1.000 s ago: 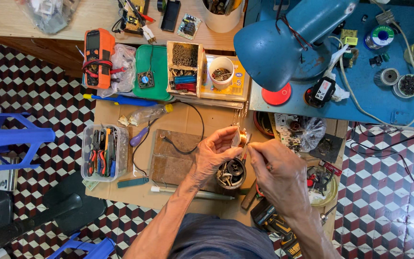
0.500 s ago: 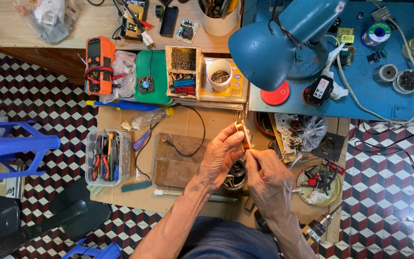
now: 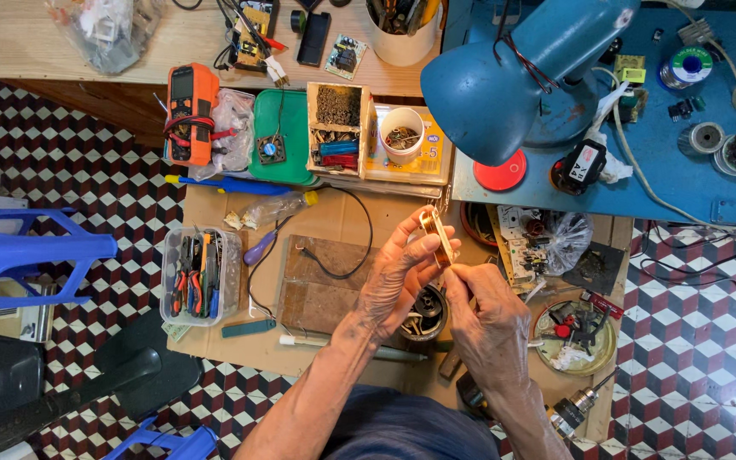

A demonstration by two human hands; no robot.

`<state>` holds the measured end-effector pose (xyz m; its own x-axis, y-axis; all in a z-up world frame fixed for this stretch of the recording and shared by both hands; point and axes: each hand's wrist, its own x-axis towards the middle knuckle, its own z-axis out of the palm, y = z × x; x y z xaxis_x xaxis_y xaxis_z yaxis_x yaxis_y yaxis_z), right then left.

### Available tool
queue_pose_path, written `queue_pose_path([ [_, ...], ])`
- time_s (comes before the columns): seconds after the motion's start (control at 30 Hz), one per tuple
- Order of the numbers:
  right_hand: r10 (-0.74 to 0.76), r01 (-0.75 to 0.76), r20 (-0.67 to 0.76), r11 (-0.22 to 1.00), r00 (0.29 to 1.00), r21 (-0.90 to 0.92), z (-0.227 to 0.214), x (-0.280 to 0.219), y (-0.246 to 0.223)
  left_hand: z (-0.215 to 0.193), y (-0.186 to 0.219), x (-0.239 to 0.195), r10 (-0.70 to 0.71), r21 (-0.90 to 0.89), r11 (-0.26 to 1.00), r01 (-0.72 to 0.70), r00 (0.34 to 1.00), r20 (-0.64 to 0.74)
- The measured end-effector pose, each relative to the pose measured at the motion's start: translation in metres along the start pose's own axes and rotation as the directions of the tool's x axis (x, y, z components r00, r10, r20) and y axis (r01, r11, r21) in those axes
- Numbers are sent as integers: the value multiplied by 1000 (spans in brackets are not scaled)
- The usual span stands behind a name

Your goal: The person holds a small white plastic housing and repeatedly inserts and removes a copper wire coil, adjusting its position within the housing. The person manipulates the coil and housing by hand, turning the assembly to inspect different sides.

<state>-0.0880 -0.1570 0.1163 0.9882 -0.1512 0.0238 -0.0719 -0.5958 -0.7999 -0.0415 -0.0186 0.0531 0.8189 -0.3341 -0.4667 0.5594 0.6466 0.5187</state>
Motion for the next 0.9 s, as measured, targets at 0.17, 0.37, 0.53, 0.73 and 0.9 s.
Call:
queue_pose_path([
  [0.17,-115,115,-26,993,993,11,3,6,-4,-4,-2,3,20,-46,999,-18,999,51],
  [0.37,-18,18,-2,996,1000,85,7,8,-8,0,-2,8,53,-200,979,-24,989,141],
  [0.53,-64,71,-48,984,997,166,12,7,-3,-1,1,12,54,-233,972,-20,988,143],
  [0.73,101,-100,-1,984,995,151,12,7,-1,-5,-2,15,40,-272,962,6,986,163],
  [0.9,182,-187,44,962,982,197,13,7,2,-9,-5,17,9,-346,937,52,985,174],
])
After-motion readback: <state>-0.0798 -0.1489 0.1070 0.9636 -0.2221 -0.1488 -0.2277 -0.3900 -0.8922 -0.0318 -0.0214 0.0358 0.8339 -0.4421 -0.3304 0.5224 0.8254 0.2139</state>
